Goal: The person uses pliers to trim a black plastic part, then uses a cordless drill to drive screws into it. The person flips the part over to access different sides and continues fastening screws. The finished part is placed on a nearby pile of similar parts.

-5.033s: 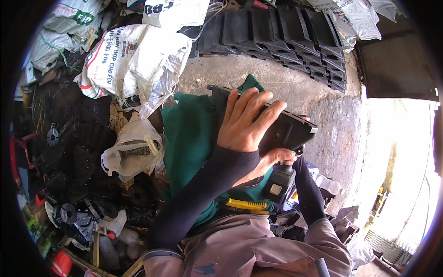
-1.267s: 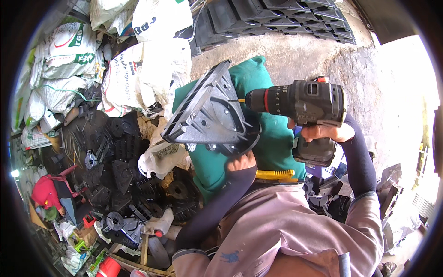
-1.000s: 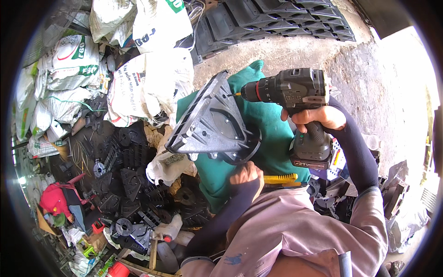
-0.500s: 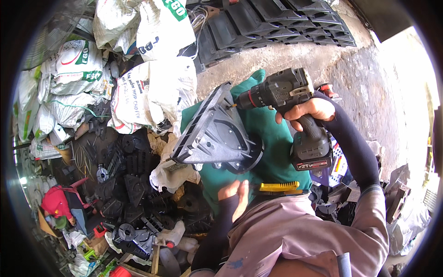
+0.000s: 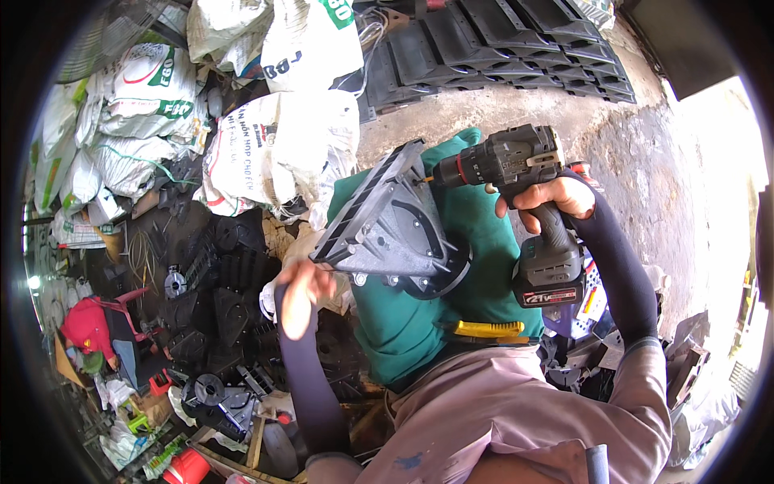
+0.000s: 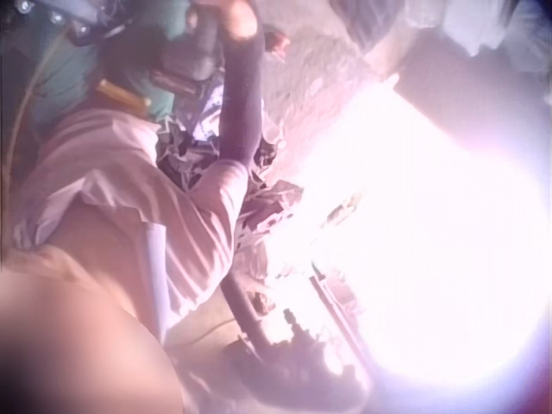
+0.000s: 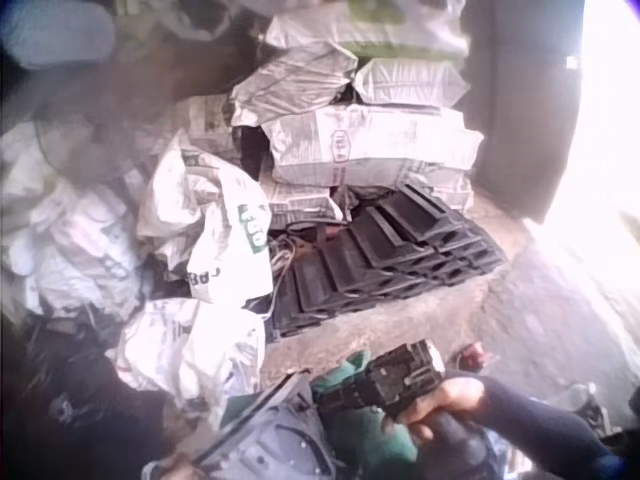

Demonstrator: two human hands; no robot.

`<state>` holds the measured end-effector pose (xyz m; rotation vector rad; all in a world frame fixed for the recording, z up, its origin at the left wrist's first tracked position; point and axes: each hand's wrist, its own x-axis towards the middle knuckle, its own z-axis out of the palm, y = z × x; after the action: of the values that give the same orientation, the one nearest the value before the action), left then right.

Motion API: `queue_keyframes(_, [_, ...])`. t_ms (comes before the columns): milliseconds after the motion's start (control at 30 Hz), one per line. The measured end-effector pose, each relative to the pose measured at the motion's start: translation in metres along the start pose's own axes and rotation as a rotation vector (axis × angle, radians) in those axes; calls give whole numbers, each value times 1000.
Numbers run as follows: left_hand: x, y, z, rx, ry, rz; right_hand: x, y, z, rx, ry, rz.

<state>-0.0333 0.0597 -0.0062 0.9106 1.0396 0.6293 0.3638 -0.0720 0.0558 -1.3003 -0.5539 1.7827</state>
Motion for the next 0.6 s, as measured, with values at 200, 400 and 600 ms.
queue_keyframes(200, [78,49,53,371,-106,-78,-3,6,5,-30,13,-53])
queue_keyframes(400, [58,71,82,417,-304,-111,-22,15,24,-4,18,-132])
queue_keyframes(600, [12,80,114,300,-197,371,-50,18,29,5,-7,-188])
